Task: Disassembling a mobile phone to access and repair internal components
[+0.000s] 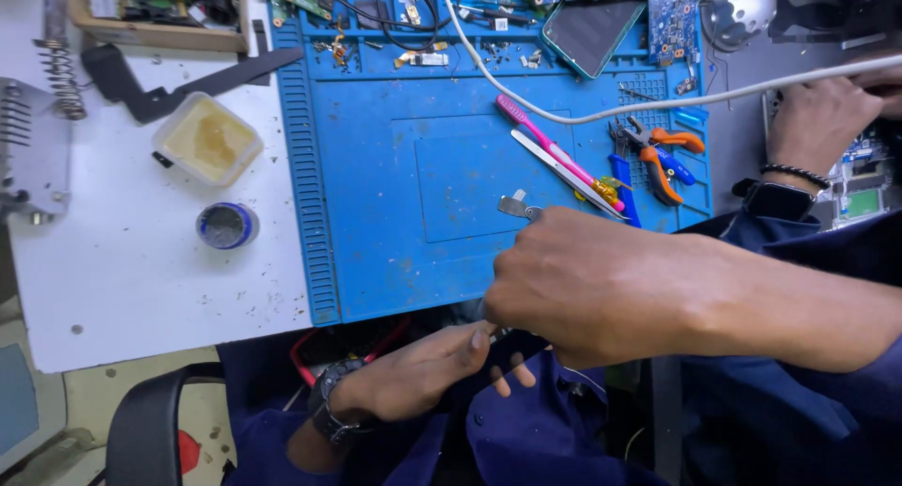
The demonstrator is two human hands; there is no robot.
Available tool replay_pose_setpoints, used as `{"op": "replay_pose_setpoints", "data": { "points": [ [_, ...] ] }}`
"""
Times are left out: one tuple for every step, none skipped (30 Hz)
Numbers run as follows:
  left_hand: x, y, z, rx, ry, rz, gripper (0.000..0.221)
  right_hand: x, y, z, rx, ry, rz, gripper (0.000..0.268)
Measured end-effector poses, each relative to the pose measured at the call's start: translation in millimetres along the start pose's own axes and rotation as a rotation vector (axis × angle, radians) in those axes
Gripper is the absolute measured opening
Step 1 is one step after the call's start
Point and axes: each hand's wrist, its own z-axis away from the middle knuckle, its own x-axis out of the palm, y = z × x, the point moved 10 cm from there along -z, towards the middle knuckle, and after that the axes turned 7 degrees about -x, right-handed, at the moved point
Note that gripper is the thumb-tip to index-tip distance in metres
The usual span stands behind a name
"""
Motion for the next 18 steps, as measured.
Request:
{"op": "replay_pose_setpoints", "data": {
  "points": [
    [-2.3, 1.0, -2.8, -0.007, 0.012, 0.063, 0.086, -3.3, 8.6, 1.6, 0.013, 0.015, -0.061, 0.003],
    [-6.3, 2.8, -5.6, -0.014, 0.024, 0.121, 0.090, -7.5, 18.3, 3.0, 0.031, 0.032, -0.120, 0.005],
    [-6.8, 4.2, -5.6, -0.023, 0.017, 0.132, 0.090, -6.0, 27.9, 9.1, 0.028, 0.028, -0.135, 0.005],
    [-10.4, 8.3, -4.8, -0.005, 0.031, 0.180, 0.086, -14.9, 40.7, 16.0, 0.045, 0.142, -0.257, 0.038],
    [-13.9, 12.5, -2.8, 0.012, 0.044, 0.227, 0.081, -23.8, 53.7, 23.6, 0.064, 0.255, -0.379, 0.072],
    [-16.2, 10.4, -4.3, 0.016, 0.054, 0.236, 0.081, -24.3, 59.2, 25.2, 0.054, 0.247, -0.376, 0.072],
    [-15.8, 8.3, -5.2, 0.021, 0.024, 0.381, 0.075, -13.2, 72.8, 27.3, 0.156, 0.136, -0.379, 0.065],
    [-16.0, 6.6, -6.4, 0.028, -0.008, 0.523, 0.071, -2.4, 86.4, 31.9, 0.260, 0.027, -0.377, 0.059],
    [-16.9, 2.2, -10.2, 0.034, 0.000, 0.528, 0.071, 0.6, 91.0, 30.6, 0.253, 0.021, -0.370, 0.059],
    [-16.5, -1.4, -11.5, 0.048, -0.007, 0.570, 0.072, 4.5, 93.2, 28.3, 0.236, 0.026, -0.376, 0.037],
    [-15.9, -5.3, -13.1, 0.061, -0.013, 0.611, 0.073, 8.9, 95.4, 26.1, 0.219, 0.030, -0.382, 0.031],
    [-16.2, -4.7, -13.8, 0.053, -0.009, 0.623, 0.073, 10.8, 97.7, 23.8, 0.209, 0.024, -0.392, 0.031],
    [-16.0, -2.9, -14.3, 0.056, -0.010, 0.633, 0.073, 11.4, 100.2, 21.8, 0.201, 0.031, -0.392, 0.030],
    [-16.9, -0.5, -14.7, 0.058, -0.012, 0.637, 0.074, 11.3, 102.8, 20.1, 0.196, 0.042, -0.391, 0.028],
    [-18.0, 1.1, -14.4, 0.049, -0.010, 0.644, 0.074, 12.6, 103.4, 17.6, 0.190, 0.041, -0.400, 0.028],
    [-21.4, 3.9, -15.8, 0.051, -0.007, 0.659, 0.079, 8.9, 104.9, 16.1, 0.178, 0.080, -0.411, 0.028],
    [-24.5, 6.9, -16.7, 0.053, -0.004, 0.675, 0.084, 4.8, 106.0, 14.8, 0.167, 0.119, -0.423, 0.029],
    [-25.9, 7.2, -17.4, 0.057, -0.005, 0.671, 0.084, 4.6, 108.2, 14.0, 0.169, 0.120, -0.417, 0.029]
  ]
}}
